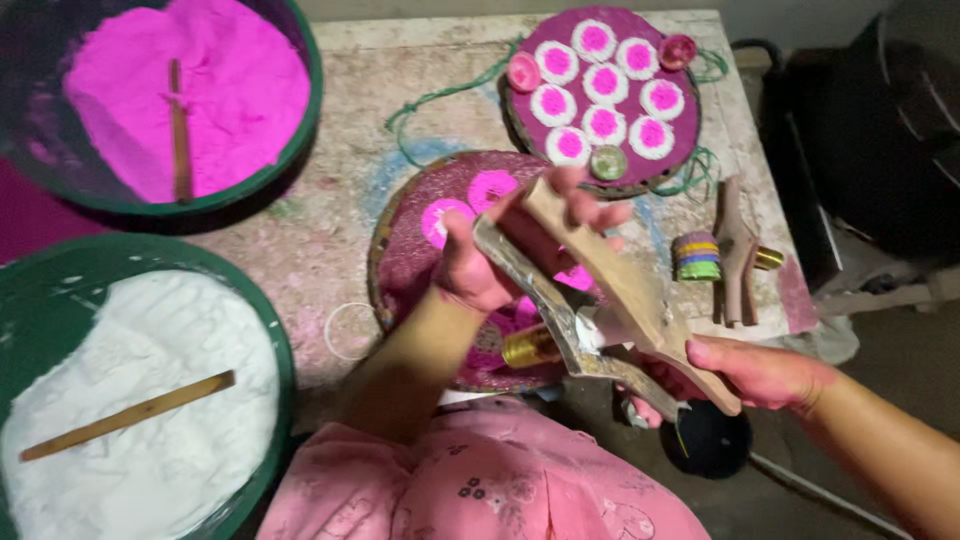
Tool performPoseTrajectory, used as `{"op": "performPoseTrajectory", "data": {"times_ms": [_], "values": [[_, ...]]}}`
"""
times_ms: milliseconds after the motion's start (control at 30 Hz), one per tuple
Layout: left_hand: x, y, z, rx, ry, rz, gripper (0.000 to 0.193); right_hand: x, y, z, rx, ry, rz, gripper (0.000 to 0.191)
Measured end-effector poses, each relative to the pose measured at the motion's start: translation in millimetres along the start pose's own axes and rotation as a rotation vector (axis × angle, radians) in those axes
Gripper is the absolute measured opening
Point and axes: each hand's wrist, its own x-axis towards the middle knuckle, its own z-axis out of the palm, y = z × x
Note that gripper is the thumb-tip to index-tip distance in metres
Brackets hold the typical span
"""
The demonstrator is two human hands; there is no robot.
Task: The person scoops pink and white powders into a wooden mold, presses them into circular shapes on a woven tray, and arranges the finished pieces. They repeat the process to create multiple layered pink and white decorative items.
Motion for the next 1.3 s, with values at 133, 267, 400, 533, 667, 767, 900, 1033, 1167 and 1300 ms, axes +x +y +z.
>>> {"op": "performPoseTrajectory", "data": {"times_ms": [133, 267, 400, 533, 667, 767, 900, 1033, 1167, 1300], "values": [[-12, -31, -39, -0.104, 0.213, 0.154, 0.038, -7, -4, -17, -0.022, 0.274, 0.257, 0.083], [-18, -47, -85, -0.099, 0.447, 0.231, 0.018, 0, -4, -29, -0.113, 0.400, 0.375, 0.081], [-30, -60, -119, -0.181, 0.537, 0.372, 0.030, 17, 4, -31, -0.213, 0.496, 0.379, 0.078], [-42, -59, -140, -0.239, 0.382, 0.389, 0.017, 28, 7, -28, -0.571, 0.594, 0.333, 0.085], [-46, -47, -153, -0.206, 0.340, 0.367, 0.022, 43, 6, -18, -0.682, 0.632, 0.184, 0.074], [-50, -41, -157, -0.202, 0.307, 0.360, 0.026, 54, 6, -7, -0.667, 0.635, 0.106, 0.070], [-59, -47, -157, -0.186, 0.323, 0.363, 0.028, 51, 7, -1, -0.642, 0.623, 0.188, 0.071], [-51, -53, -149, -0.203, 0.382, 0.362, 0.030, 46, 9, -11, -0.678, 0.682, 0.239, 0.071], [-29, -33, -123, -0.093, 0.333, 0.312, 0.032, 60, 28, -21, -0.638, 0.647, 0.000, 0.068], [-35, 5, -78, 0.432, 0.487, 0.132, 0.050, 61, 55, -25, -0.404, 0.374, -0.295, 0.073]]}}
